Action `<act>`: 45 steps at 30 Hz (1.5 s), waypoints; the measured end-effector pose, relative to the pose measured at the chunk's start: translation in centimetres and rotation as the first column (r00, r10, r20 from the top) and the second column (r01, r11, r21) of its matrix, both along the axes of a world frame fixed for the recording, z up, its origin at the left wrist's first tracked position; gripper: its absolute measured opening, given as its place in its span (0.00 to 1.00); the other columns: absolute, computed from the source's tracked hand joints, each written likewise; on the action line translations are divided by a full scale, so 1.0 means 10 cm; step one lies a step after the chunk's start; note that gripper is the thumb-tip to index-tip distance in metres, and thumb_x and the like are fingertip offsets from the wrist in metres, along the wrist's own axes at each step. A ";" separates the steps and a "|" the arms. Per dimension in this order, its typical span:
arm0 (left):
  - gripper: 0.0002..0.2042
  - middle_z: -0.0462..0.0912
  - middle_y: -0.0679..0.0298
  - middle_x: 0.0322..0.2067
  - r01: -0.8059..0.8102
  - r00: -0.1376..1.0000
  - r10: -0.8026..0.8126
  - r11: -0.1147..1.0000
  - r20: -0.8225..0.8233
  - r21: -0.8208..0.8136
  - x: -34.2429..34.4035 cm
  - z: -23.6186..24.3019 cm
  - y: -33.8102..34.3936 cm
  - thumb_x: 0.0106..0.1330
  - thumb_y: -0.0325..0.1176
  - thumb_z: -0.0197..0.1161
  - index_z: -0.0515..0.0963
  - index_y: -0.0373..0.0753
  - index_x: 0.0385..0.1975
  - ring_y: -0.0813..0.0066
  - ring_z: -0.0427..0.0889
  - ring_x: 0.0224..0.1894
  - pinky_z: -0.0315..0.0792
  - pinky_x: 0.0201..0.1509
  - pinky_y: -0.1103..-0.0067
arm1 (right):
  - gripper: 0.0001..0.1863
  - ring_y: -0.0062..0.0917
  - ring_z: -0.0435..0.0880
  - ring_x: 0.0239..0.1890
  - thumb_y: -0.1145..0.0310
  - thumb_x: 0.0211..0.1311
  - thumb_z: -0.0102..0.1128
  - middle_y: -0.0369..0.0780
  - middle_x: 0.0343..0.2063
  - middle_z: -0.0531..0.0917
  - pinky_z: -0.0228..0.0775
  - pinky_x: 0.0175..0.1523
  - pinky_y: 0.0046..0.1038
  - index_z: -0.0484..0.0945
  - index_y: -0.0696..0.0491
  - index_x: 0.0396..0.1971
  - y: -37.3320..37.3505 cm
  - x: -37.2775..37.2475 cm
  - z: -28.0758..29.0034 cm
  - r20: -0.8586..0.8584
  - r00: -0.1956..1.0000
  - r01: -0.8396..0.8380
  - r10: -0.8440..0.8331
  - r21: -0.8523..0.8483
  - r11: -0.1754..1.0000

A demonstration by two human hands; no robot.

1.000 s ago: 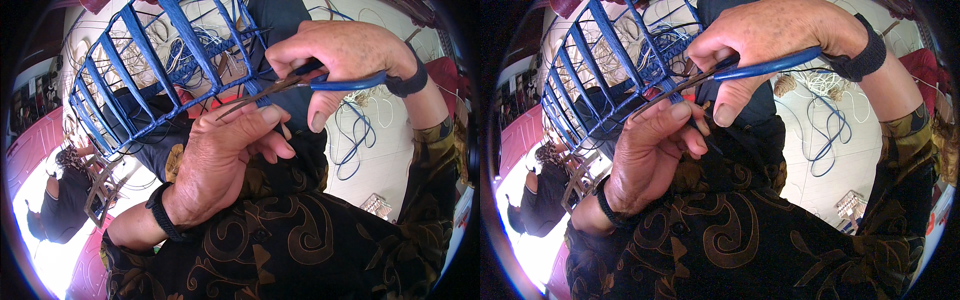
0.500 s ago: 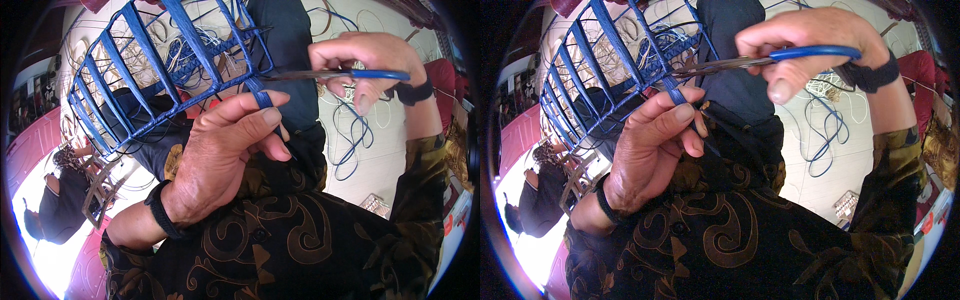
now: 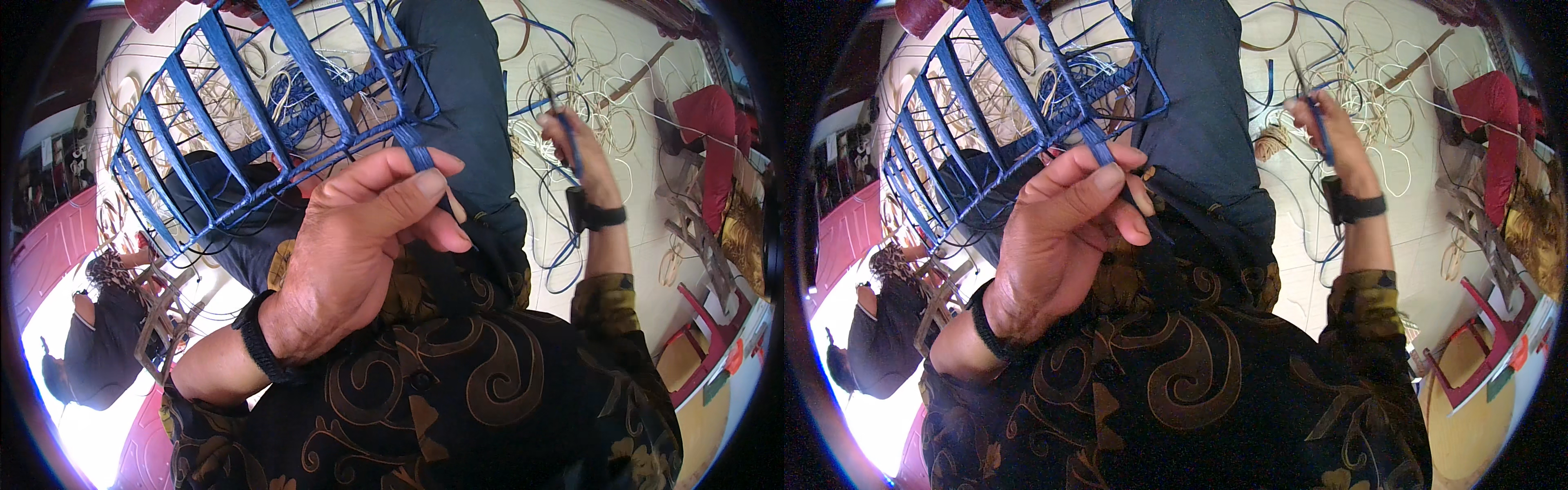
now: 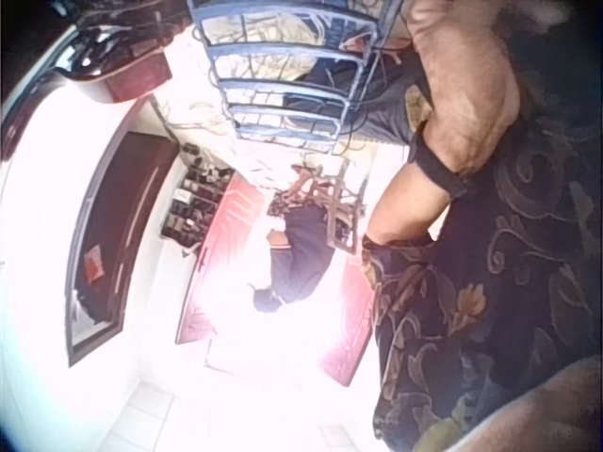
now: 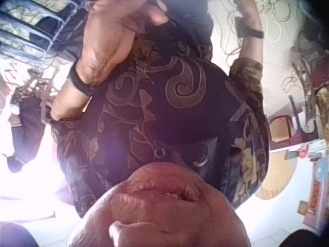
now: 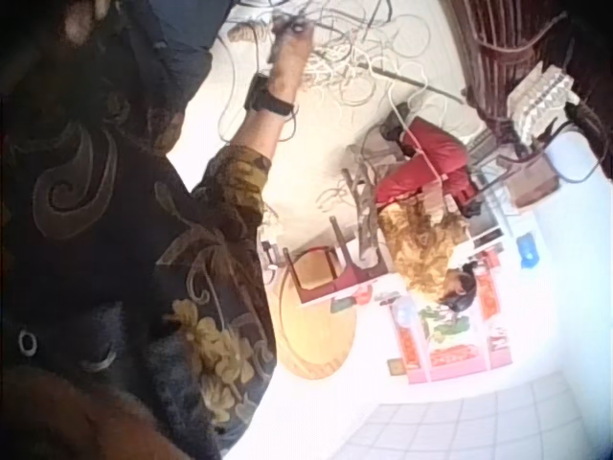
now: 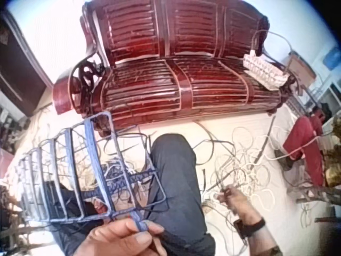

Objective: The person weaves blue plastic strips through the wire frame of a basket, using shears to trim the ends of the strips.

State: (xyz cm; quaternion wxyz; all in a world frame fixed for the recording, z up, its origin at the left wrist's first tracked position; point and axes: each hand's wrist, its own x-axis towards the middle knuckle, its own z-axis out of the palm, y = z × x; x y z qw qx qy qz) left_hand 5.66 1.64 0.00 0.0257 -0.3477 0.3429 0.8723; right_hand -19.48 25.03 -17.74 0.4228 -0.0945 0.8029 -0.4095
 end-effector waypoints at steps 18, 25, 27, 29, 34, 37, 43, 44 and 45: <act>0.10 0.84 0.52 0.33 -0.116 0.993 0.116 0.993 -0.002 0.010 -0.04 0.02 0.02 0.75 0.32 0.49 0.74 0.32 0.40 0.61 0.87 0.32 0.79 0.40 0.74 | 0.28 0.52 0.82 0.49 0.53 0.60 0.63 0.59 0.43 0.83 0.75 0.52 0.40 0.75 0.64 0.47 0.71 0.81 -2.97 -0.074 0.960 -0.218 0.270 0.408 0.886; 0.10 0.85 0.48 0.34 -0.105 0.994 0.105 0.994 0.008 0.007 -0.02 0.02 0.01 0.74 0.32 0.49 0.74 0.33 0.39 0.60 0.88 0.32 0.79 0.38 0.73 | 0.21 0.47 0.84 0.46 0.52 0.56 0.64 0.55 0.38 0.85 0.76 0.49 0.38 0.83 0.57 0.36 0.67 0.92 -2.93 -0.131 0.839 -0.471 0.528 0.312 0.825; 0.09 0.85 0.47 0.34 -0.097 0.995 0.097 0.995 0.009 -0.001 -0.01 0.03 0.00 0.74 0.32 0.50 0.74 0.33 0.38 0.60 0.88 0.33 0.79 0.38 0.74 | 0.18 0.48 0.84 0.44 0.54 0.55 0.64 0.53 0.35 0.85 0.76 0.47 0.37 0.84 0.56 0.34 0.50 0.85 -2.55 -0.171 0.859 -0.427 0.483 0.280 0.860; 0.09 0.85 0.48 0.33 -0.082 0.997 0.082 0.997 0.001 -0.017 -0.01 0.04 -0.01 0.74 0.32 0.50 0.74 0.34 0.37 0.60 0.88 0.33 0.79 0.37 0.74 | 0.12 0.40 0.86 0.34 0.63 0.58 0.61 0.49 0.28 0.86 0.75 0.41 0.32 0.83 0.58 0.30 0.25 0.71 -1.92 -0.305 0.902 -0.180 0.306 0.379 0.908; 0.09 0.85 0.48 0.33 -0.093 0.996 0.093 0.996 0.004 -0.016 -0.04 0.02 0.02 0.75 0.32 0.50 0.74 0.35 0.35 0.60 0.88 0.34 0.79 0.37 0.74 | 0.06 0.09 0.66 0.24 0.68 0.67 0.63 0.25 0.22 0.75 0.56 0.30 0.14 0.83 0.51 0.30 -0.32 0.48 0.32 -0.063 0.948 0.245 -0.311 -0.477 0.844; 0.09 0.85 0.48 0.33 -0.080 0.997 0.080 0.997 -0.012 -0.021 -0.05 0.01 0.03 0.75 0.32 0.50 0.74 0.34 0.35 0.60 0.88 0.34 0.79 0.38 0.74 | 0.07 0.10 0.76 0.31 0.69 0.65 0.65 0.30 0.29 0.83 0.66 0.36 0.14 0.85 0.56 0.38 -0.64 0.67 1.30 -0.116 0.992 -0.023 -0.040 -0.499 0.867; 0.10 0.85 0.49 0.33 -0.061 0.998 0.061 0.997 -0.010 -0.048 -0.03 0.01 0.01 0.75 0.31 0.49 0.75 0.33 0.36 0.59 0.89 0.34 0.79 0.37 0.74 | 0.09 0.11 0.78 0.25 0.68 0.63 0.66 0.32 0.21 0.84 0.70 0.31 0.18 0.86 0.58 0.35 -1.22 0.84 1.75 -0.194 0.899 -0.436 0.391 -0.348 0.830; 0.10 0.85 0.49 0.33 -0.061 0.998 0.061 0.997 -0.012 -0.051 -0.03 0.01 0.01 0.75 0.31 0.49 0.75 0.33 0.36 0.59 0.89 0.34 0.79 0.37 0.74 | 0.09 0.11 0.78 0.25 0.67 0.62 0.66 0.33 0.21 0.84 0.70 0.31 0.19 0.86 0.58 0.35 -1.26 0.85 1.75 -0.169 0.897 -0.442 0.409 -0.307 0.843; 0.10 0.85 0.50 0.32 -0.060 0.998 0.060 0.996 0.001 -0.060 -0.03 0.01 0.00 0.75 0.31 0.49 0.75 0.32 0.36 0.58 0.89 0.34 0.79 0.37 0.75 | 0.07 0.10 0.75 0.24 0.69 0.62 0.66 0.31 0.21 0.82 0.66 0.30 0.17 0.85 0.58 0.35 -1.29 0.86 1.75 -0.192 0.886 -0.463 0.421 -0.357 0.811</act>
